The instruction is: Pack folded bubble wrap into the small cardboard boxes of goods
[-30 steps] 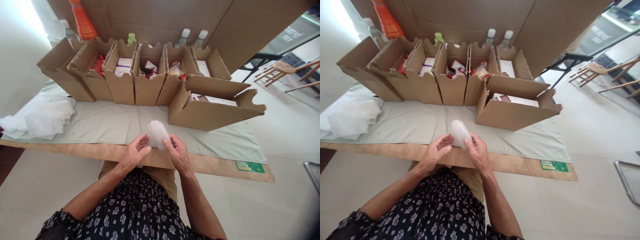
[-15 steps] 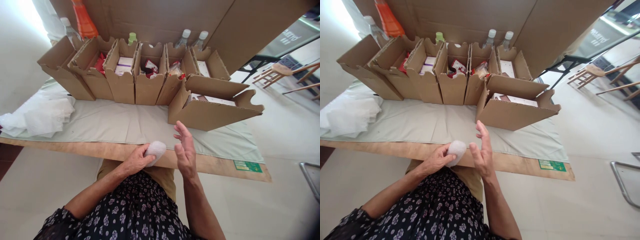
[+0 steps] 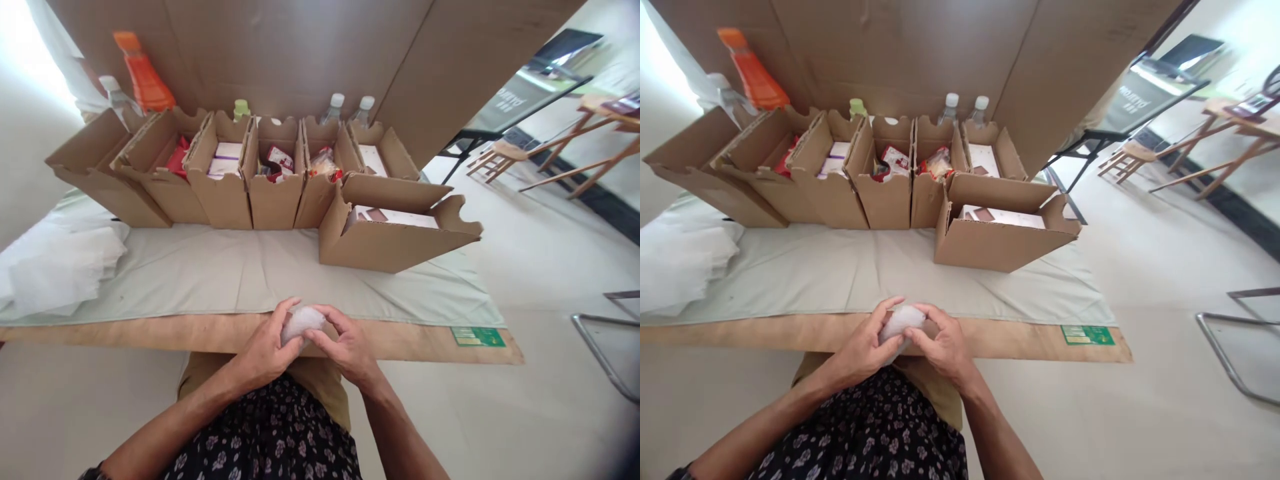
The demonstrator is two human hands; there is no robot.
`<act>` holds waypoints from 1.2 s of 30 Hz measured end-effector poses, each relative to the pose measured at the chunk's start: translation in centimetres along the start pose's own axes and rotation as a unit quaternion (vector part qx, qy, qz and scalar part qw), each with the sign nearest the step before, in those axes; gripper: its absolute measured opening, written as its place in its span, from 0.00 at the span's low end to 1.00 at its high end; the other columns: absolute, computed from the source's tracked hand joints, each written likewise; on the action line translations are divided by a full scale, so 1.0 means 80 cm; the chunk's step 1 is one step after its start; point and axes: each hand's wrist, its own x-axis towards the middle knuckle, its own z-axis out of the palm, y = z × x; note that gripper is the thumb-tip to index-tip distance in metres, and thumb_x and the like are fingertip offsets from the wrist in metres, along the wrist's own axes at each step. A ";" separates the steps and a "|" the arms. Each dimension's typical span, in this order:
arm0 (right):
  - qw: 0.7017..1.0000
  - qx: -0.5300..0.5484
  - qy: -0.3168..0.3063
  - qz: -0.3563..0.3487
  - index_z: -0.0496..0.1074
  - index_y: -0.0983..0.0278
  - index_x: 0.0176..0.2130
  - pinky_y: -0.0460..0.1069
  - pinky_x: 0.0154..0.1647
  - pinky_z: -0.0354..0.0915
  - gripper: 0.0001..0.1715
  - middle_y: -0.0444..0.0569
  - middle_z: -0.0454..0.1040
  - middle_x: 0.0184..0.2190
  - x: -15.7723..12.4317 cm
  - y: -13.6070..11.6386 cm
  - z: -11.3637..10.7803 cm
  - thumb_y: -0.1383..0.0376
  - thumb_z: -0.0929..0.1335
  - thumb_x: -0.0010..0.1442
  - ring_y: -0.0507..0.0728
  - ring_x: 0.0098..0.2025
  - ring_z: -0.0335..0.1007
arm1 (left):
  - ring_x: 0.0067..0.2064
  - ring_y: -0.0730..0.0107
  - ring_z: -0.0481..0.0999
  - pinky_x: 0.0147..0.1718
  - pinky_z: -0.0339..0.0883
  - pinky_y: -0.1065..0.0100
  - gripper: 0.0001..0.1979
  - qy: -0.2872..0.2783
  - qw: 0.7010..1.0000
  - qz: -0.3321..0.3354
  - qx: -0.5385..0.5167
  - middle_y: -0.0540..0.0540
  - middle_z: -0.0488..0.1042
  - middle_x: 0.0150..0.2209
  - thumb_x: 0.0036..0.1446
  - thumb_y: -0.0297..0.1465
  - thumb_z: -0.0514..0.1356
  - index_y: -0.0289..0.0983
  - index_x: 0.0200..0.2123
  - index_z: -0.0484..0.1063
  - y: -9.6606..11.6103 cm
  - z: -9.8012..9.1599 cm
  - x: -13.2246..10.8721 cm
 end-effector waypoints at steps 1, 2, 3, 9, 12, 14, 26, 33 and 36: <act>1.000 0.009 0.014 -0.002 0.78 0.58 0.48 0.56 0.55 0.72 0.16 0.49 0.82 0.45 -0.001 0.000 -0.001 0.56 0.72 0.62 0.60 0.49 0.78 | 0.48 0.58 0.77 0.50 0.71 0.58 0.37 -0.009 1.000 -0.010 0.001 0.38 0.77 0.54 0.60 0.33 0.60 0.36 0.71 0.54 0.000 0.000 0.001; 0.999 0.021 0.026 -0.006 0.78 0.59 0.46 0.54 0.53 0.73 0.14 0.49 0.82 0.43 -0.002 0.000 -0.004 0.56 0.72 0.62 0.59 0.47 0.78 | 0.46 0.59 0.77 0.48 0.72 0.58 0.39 -0.026 1.000 -0.017 -0.004 0.39 0.77 0.52 0.59 0.33 0.61 0.36 0.72 0.52 -0.001 0.000 0.002; 0.999 0.034 0.035 -0.007 0.77 0.59 0.46 0.53 0.52 0.73 0.15 0.49 0.82 0.43 -0.003 0.001 -0.009 0.56 0.72 0.62 0.59 0.46 0.78 | 0.46 0.60 0.78 0.48 0.72 0.59 0.40 -0.046 0.999 -0.017 -0.010 0.39 0.78 0.53 0.58 0.32 0.61 0.36 0.72 0.53 -0.001 -0.001 0.003; 0.995 -0.065 -0.075 0.004 0.69 0.59 0.63 0.51 0.48 0.74 0.33 0.49 0.82 0.45 -0.005 -0.025 -0.063 0.60 0.72 0.60 0.58 0.44 0.79 | 0.57 0.58 0.76 0.56 0.70 0.60 0.33 -0.109 0.993 0.032 0.029 0.43 0.75 0.61 0.56 0.25 0.58 0.41 0.66 0.66 0.010 -0.002 0.016; 0.984 -0.141 -0.098 -0.046 0.78 0.57 0.54 0.50 0.45 0.74 0.20 0.49 0.83 0.45 -0.002 -0.062 -0.107 0.61 0.70 0.62 0.58 0.43 0.79 | 0.55 0.57 0.78 0.54 0.72 0.59 0.35 -0.152 0.987 0.053 0.001 0.44 0.77 0.59 0.57 0.29 0.63 0.44 0.68 0.65 0.025 -0.005 0.029; 0.988 -0.141 -0.021 -0.067 0.81 0.56 0.49 0.48 0.37 0.73 0.15 0.48 0.83 0.41 0.006 -0.090 -0.146 0.59 0.72 0.62 0.56 0.38 0.78 | 0.55 0.54 0.78 0.56 0.72 0.56 0.41 -0.162 0.981 0.081 -0.066 0.42 0.78 0.57 0.56 0.37 0.67 0.44 0.71 0.60 0.032 -0.011 0.043; 0.973 -0.185 0.107 0.083 0.77 0.67 0.38 0.50 0.32 0.66 0.11 0.49 0.77 0.30 0.204 -0.139 -0.247 0.63 0.72 0.56 0.55 0.31 0.71 | 0.39 0.63 0.81 0.41 0.76 0.62 0.17 0.101 0.992 0.072 0.009 0.40 0.84 0.40 0.60 0.37 0.60 0.34 0.48 0.78 -0.048 -0.014 0.157; 0.853 -0.519 0.060 0.006 0.80 0.61 0.42 0.55 0.43 0.68 0.14 0.48 0.75 0.27 0.231 -0.169 -0.187 0.65 0.70 0.55 0.64 0.38 0.75 | 0.38 0.64 0.81 0.39 0.76 0.65 0.15 0.082 0.992 0.092 0.027 0.42 0.84 0.39 0.59 0.33 0.59 0.35 0.47 0.80 -0.052 -0.016 0.155; 0.844 -0.535 0.046 0.018 0.80 0.63 0.41 0.56 0.44 0.68 0.13 0.52 0.78 0.30 0.235 -0.154 -0.168 0.65 0.70 0.56 0.65 0.40 0.77 | 0.38 0.65 0.81 0.38 0.75 0.66 0.16 0.079 0.990 0.109 0.043 0.42 0.84 0.39 0.59 0.32 0.58 0.35 0.47 0.80 -0.053 -0.015 0.156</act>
